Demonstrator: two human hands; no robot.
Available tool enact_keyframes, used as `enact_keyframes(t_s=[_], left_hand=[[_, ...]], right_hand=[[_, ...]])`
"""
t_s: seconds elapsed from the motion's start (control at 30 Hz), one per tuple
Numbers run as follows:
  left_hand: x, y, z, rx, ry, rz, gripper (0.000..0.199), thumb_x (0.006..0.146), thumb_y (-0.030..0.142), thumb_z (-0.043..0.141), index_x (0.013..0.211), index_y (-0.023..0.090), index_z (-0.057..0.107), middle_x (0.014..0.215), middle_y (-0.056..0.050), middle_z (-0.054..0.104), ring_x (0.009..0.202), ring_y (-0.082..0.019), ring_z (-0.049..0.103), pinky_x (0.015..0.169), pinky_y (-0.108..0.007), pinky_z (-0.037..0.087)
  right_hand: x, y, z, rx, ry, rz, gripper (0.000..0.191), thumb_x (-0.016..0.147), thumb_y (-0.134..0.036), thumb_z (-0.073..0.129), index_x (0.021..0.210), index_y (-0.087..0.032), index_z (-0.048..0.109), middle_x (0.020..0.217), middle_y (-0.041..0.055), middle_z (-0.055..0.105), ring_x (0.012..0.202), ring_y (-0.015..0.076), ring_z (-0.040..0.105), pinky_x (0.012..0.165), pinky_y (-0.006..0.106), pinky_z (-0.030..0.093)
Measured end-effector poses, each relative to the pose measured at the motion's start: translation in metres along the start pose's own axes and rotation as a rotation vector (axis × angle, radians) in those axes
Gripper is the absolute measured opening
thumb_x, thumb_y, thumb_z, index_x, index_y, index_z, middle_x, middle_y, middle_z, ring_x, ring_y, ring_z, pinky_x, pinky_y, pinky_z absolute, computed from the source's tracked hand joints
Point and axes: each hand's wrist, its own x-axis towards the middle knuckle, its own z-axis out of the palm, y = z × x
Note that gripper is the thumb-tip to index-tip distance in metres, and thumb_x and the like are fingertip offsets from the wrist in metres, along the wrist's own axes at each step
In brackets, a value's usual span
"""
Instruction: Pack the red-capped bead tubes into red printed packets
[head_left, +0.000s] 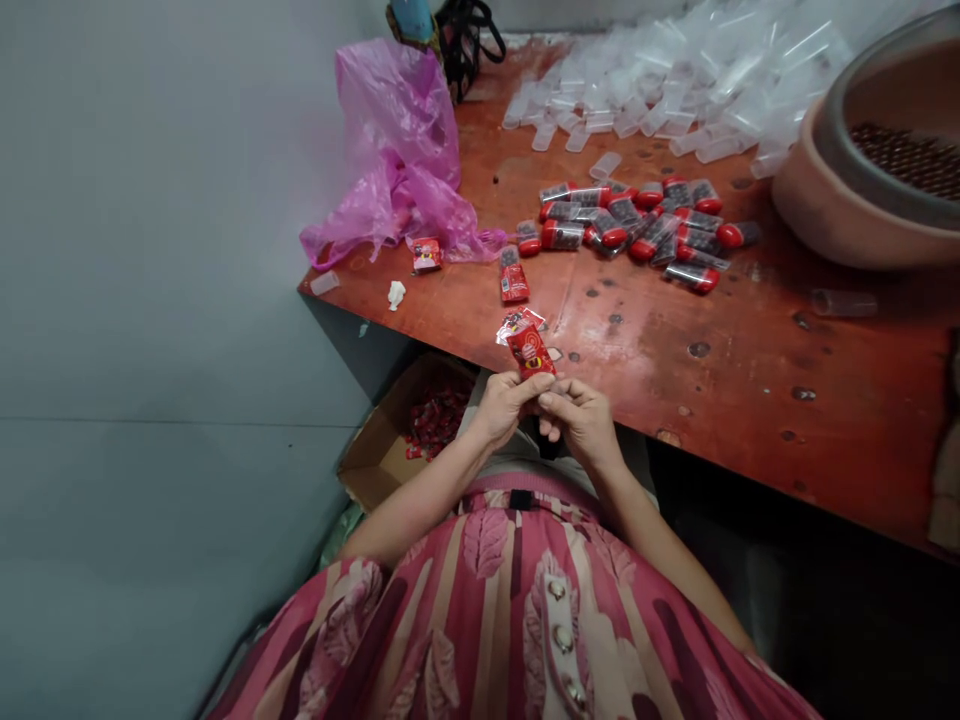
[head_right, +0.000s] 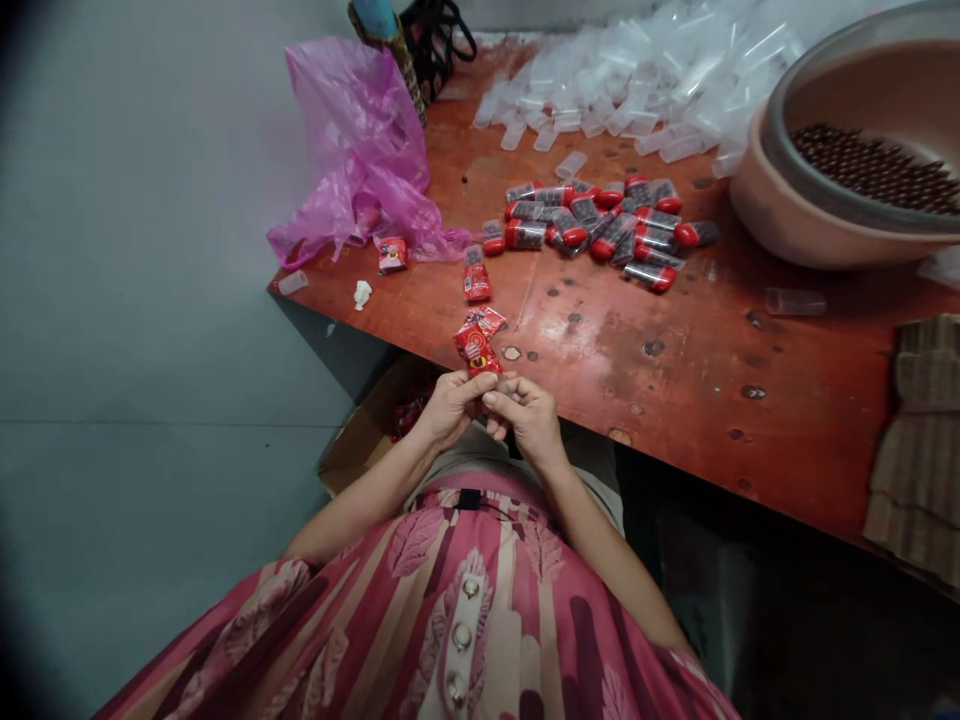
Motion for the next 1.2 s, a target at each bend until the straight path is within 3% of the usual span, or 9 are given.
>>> enact_keyframes(t_s=[0.13, 0.27, 0.37, 0.5, 0.67, 0.77, 0.97, 1.07, 1.2], left_hand=[[-0.001, -0.003, -0.001, -0.113, 0.034, 0.052, 0.041, 0.066, 0.048, 0.07, 0.077, 0.009, 0.064, 0.058, -0.002, 0.059, 0.043, -0.009, 0.051, 0.044, -0.024, 0.043], [0.003, -0.008, 0.007, -0.148, 0.051, 0.073, 0.047, 0.068, 0.052, 0.067, 0.09, 0.01, 0.063, 0.055, 0.0, 0.058, 0.034, -0.007, 0.043, 0.034, -0.023, 0.036], [0.005, -0.014, 0.012, -0.116, 0.131, 0.107, 0.046, 0.067, 0.051, 0.069, 0.085, 0.009, 0.064, 0.048, 0.004, 0.051, 0.029, -0.005, 0.036, 0.031, -0.022, 0.03], [0.006, -0.019, 0.009, -0.084, 0.172, 0.102, 0.036, 0.064, 0.043, 0.074, 0.072, 0.01, 0.062, 0.046, 0.005, 0.047, 0.034, -0.005, 0.041, 0.037, -0.02, 0.033], [0.01, -0.006, 0.003, -0.234, 0.252, 0.115, 0.034, 0.061, 0.039, 0.076, 0.071, 0.01, 0.063, 0.06, -0.001, 0.061, 0.052, -0.008, 0.055, 0.053, -0.021, 0.042], [0.011, -0.001, 0.005, -0.312, 0.203, 0.075, 0.034, 0.058, 0.035, 0.078, 0.075, 0.009, 0.064, 0.069, -0.005, 0.066, 0.062, -0.011, 0.059, 0.059, -0.022, 0.044], [0.002, -0.015, 0.009, -0.374, 0.107, 0.012, 0.027, 0.061, 0.029, 0.077, 0.07, 0.008, 0.061, 0.059, 0.002, 0.055, 0.048, -0.003, 0.044, 0.046, -0.017, 0.034], [-0.006, -0.015, -0.001, -0.394, 0.075, 0.007, 0.026, 0.064, 0.029, 0.076, 0.071, 0.008, 0.061, 0.061, 0.001, 0.054, 0.051, -0.004, 0.046, 0.05, -0.019, 0.038], [-0.025, -0.015, -0.037, -0.428, 0.114, 0.019, 0.024, 0.069, 0.029, 0.073, 0.08, 0.01, 0.063, 0.075, -0.005, 0.063, 0.065, -0.011, 0.058, 0.063, -0.024, 0.047]], right_hand=[[0.004, 0.004, 0.002, 0.091, 0.021, 0.049, 0.023, 0.069, -0.035, 0.071, 0.068, -0.017, 0.058, 0.053, -0.0028, 0.062, 0.035, 0.0058, 0.049, 0.032, 0.015, 0.035], [0.004, 0.005, 0.004, -0.026, 0.024, 0.016, 0.022, 0.073, -0.036, 0.068, 0.071, -0.017, 0.058, 0.048, -0.004, 0.06, 0.035, 0.0064, 0.05, 0.036, 0.016, 0.039], [0.006, 0.006, 0.004, -0.048, 0.061, -0.017, 0.023, 0.072, -0.037, 0.069, 0.07, -0.017, 0.057, 0.046, -0.0045, 0.059, 0.034, 0.0057, 0.048, 0.035, 0.015, 0.038], [0.01, 0.01, 0.001, 0.13, 0.027, 0.101, 0.031, 0.069, -0.044, 0.069, 0.064, -0.017, 0.054, 0.052, -0.0027, 0.06, 0.035, 0.0049, 0.047, 0.031, 0.015, 0.034], [0.002, 0.014, 0.001, -0.062, 0.151, -0.043, 0.029, 0.072, -0.04, 0.069, 0.09, -0.02, 0.058, 0.072, -0.003, 0.065, 0.055, 0.0091, 0.062, 0.048, 0.02, 0.053], [-0.004, 0.015, 0.002, -0.166, 0.221, -0.144, 0.023, 0.073, -0.035, 0.069, 0.088, -0.019, 0.061, 0.074, -0.0022, 0.066, 0.059, 0.0096, 0.064, 0.056, 0.023, 0.056], [0.004, 0.014, 0.002, -0.027, 0.27, -0.097, 0.021, 0.067, -0.03, 0.074, 0.075, -0.018, 0.059, 0.065, -0.0044, 0.065, 0.051, 0.0076, 0.061, 0.053, 0.021, 0.054], [0.014, 0.015, 0.01, -0.019, 0.209, -0.022, 0.024, 0.066, -0.032, 0.075, 0.069, -0.018, 0.056, 0.055, -0.0053, 0.062, 0.043, 0.0075, 0.057, 0.045, 0.019, 0.05], [0.022, 0.017, 0.028, -0.096, 0.018, 0.108, 0.03, 0.06, -0.035, 0.077, 0.066, -0.018, 0.053, 0.05, -0.0047, 0.061, 0.041, 0.0087, 0.056, 0.041, 0.019, 0.048]])
